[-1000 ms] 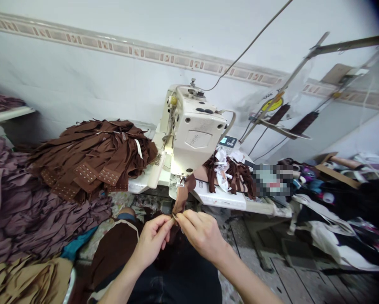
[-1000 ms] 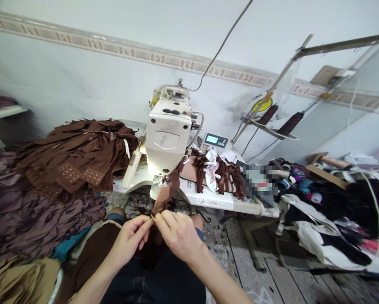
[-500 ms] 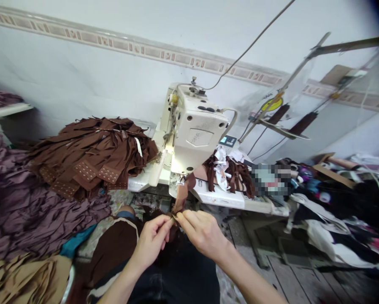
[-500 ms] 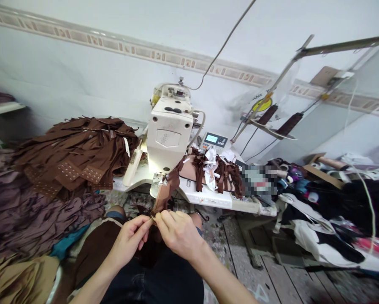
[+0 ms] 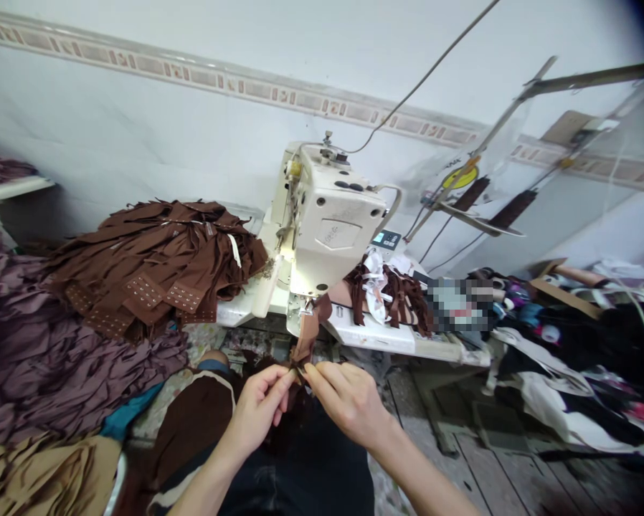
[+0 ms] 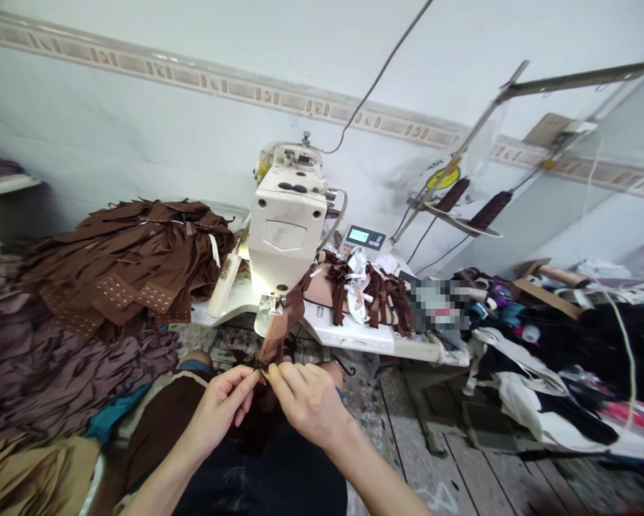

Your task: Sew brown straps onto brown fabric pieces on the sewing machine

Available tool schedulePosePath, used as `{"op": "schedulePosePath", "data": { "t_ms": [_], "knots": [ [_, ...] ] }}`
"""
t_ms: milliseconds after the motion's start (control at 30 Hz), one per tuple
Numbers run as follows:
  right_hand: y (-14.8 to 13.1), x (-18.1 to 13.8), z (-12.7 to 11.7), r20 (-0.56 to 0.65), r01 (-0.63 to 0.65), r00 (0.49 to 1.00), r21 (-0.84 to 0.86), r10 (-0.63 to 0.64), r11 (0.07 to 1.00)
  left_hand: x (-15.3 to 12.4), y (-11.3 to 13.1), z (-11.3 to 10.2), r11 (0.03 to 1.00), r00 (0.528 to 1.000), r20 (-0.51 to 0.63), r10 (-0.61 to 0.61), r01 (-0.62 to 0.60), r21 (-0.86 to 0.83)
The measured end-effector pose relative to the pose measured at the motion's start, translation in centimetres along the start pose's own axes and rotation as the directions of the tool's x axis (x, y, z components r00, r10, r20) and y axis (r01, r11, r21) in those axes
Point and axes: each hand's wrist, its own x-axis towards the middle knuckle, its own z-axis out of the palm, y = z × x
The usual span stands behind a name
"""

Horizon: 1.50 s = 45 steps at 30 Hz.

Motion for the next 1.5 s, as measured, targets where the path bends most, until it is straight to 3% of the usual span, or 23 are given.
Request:
{"op": "schedulePosePath", "data": {
  "t_ms": [800,1167,1500],
  "knots": [
    [0.0,0.2,0.9,-0.004,-0.012,1.0,0.041,0.012,0.999,0.0,-0.1,-0.1,1.0,1.0,-0.003,-0.013,0.013,0.025],
    [-0.1,0.8,-0.1,0.009,0.004,1.0,0.016,-0.004,1.0,-0.7,0.7,-0.3,0.987,0.999,-0.019,0.032,-0.029,0.158],
    [0.1,0.0,0.4,-0.002,0.006,1.0,-0.001,-0.006,1.0,-0.4,0.6,-0.1,0.995,1.0,-0.017,0.008,-0.006,0.103]
  ]
}}
